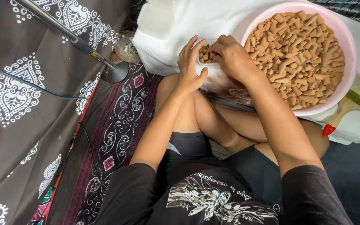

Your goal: The person sorts dried incense cones from a large pink bowl into smaller plastic containers, sometimes using a brush to clean the items or the containers.

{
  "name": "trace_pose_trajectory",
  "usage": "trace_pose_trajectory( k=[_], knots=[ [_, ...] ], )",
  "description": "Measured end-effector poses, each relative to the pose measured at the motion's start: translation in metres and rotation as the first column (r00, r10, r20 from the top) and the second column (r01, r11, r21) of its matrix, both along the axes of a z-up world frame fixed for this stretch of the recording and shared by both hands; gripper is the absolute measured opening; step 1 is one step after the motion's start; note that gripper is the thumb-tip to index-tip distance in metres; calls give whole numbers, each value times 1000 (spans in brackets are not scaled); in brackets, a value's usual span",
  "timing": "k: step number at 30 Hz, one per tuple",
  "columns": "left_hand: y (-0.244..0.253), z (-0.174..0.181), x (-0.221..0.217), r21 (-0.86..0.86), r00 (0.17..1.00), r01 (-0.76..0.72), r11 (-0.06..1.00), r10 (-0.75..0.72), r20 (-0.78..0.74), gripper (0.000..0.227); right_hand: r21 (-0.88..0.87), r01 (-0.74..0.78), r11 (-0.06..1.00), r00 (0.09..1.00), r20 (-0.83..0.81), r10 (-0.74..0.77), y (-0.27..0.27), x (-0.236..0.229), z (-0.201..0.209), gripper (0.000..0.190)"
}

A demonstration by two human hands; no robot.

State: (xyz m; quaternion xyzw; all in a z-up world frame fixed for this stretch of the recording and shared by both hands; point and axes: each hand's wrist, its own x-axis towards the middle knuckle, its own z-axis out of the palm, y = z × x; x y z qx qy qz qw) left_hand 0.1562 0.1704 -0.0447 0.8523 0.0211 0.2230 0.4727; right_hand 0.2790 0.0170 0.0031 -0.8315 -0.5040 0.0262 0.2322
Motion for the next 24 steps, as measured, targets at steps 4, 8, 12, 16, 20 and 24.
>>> trace_pose_trajectory(
  k=[4,8,12,16,20,24],
  knots=[
    [0,1,-1,-14,1000,-3,1000,2,-15,78,-14,8,1000,1000,-27,-8,-1,-2,4,31],
    [-1,0,-1,-9,1000,-17,1000,17,-20,78,11,44,999,998,-50,-43,-5,-6,14,32],
    [-2,1,-1,-3,999,-30,1000,30,-17,76,76,56,996,997,43,-59,-8,-18,27,36],
    [-3,0,-3,16,997,-58,998,57,43,71,176,35,984,987,145,-61,-34,-32,30,17],
    [-5,1,-6,32,989,-100,994,96,108,58,92,125,988,957,252,-145,-83,-51,45,19],
    [-10,11,-7,79,972,-145,986,127,196,48,-409,364,837,926,68,-370,-139,-36,58,53]
  ],
)
